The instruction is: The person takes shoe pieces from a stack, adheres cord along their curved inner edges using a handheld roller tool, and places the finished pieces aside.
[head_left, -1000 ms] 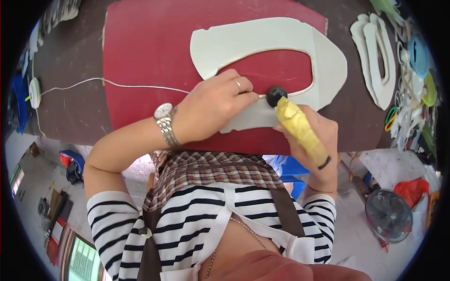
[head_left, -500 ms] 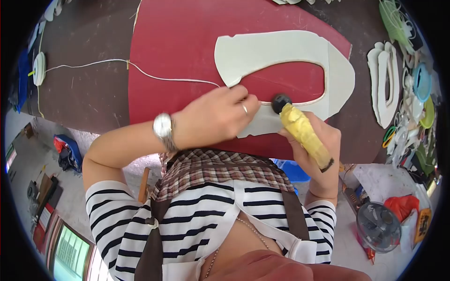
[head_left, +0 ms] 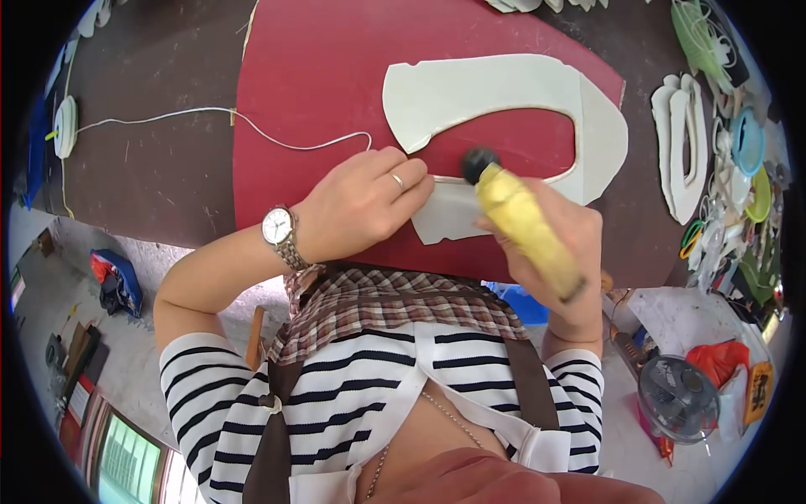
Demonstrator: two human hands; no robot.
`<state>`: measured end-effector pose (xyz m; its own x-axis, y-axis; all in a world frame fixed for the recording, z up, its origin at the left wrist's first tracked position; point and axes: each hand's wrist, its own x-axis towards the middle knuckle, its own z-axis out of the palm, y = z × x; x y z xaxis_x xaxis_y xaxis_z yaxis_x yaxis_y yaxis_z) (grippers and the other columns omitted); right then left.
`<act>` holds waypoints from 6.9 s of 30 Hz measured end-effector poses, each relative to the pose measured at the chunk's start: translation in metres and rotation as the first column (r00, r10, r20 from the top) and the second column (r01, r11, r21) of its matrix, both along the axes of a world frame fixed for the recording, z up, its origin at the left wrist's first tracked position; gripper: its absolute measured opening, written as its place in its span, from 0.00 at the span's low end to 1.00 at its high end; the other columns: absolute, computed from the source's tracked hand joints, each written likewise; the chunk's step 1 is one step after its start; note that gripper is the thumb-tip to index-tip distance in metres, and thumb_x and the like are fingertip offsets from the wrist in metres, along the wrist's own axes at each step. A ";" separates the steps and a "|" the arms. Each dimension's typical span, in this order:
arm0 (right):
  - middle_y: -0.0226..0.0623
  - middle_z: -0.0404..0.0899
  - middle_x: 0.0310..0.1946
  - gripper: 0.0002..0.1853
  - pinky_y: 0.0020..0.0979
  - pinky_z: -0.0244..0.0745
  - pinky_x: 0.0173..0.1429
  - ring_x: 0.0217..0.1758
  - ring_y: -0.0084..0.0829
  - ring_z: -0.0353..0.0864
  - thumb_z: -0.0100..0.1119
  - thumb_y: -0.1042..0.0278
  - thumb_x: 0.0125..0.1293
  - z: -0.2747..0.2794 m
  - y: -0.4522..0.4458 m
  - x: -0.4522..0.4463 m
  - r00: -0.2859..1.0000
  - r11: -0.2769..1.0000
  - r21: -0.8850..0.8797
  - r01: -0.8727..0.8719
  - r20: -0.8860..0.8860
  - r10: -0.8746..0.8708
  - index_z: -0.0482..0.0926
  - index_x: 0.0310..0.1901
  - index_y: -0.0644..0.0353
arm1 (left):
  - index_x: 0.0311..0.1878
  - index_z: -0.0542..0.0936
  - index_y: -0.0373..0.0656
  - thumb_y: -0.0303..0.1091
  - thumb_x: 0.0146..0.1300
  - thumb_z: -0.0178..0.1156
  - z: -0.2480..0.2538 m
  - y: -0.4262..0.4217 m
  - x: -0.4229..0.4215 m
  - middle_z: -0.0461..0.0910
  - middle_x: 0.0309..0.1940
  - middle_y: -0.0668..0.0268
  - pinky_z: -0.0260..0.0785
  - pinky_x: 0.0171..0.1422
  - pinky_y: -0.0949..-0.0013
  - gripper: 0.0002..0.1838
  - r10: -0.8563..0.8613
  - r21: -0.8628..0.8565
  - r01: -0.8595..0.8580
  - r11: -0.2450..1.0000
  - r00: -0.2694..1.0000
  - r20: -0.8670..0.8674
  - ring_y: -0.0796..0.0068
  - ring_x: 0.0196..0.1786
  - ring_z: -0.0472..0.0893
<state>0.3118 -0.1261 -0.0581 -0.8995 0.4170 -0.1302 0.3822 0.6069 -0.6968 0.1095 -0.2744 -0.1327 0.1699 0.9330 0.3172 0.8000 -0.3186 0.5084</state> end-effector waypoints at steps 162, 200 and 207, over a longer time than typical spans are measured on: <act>0.40 0.83 0.38 0.14 0.31 0.77 0.44 0.37 0.34 0.83 0.72 0.73 0.63 -0.033 -0.003 0.148 0.865 0.870 -0.221 0.440 -0.155 -0.477 0.82 0.50 0.64 | 0.37 0.82 0.39 0.23 0.61 0.67 0.011 0.120 0.141 0.81 0.37 0.60 0.75 0.41 0.60 0.04 0.251 -0.125 -0.218 0.968 0.851 0.462 0.58 0.41 0.82; 0.37 0.81 0.26 0.11 0.28 0.73 0.32 0.24 0.31 0.78 0.72 0.69 0.66 -0.006 0.036 0.093 0.917 0.909 0.138 0.394 -0.131 -0.378 0.82 0.45 0.64 | 0.55 0.82 0.36 0.29 0.59 0.60 -0.016 0.087 0.131 0.75 0.40 0.68 0.73 0.30 0.73 0.19 0.134 0.071 -0.127 0.989 0.985 -0.110 0.73 0.43 0.77; 0.43 0.83 0.29 0.15 0.33 0.78 0.34 0.28 0.48 0.83 0.76 0.66 0.60 0.011 0.025 0.085 0.940 0.912 0.225 0.342 -0.089 -0.331 0.82 0.44 0.63 | 0.48 0.82 0.39 0.30 0.59 0.61 -0.015 0.085 0.133 0.76 0.38 0.68 0.71 0.31 0.71 0.14 0.193 0.056 -0.194 0.979 0.981 0.028 0.71 0.41 0.77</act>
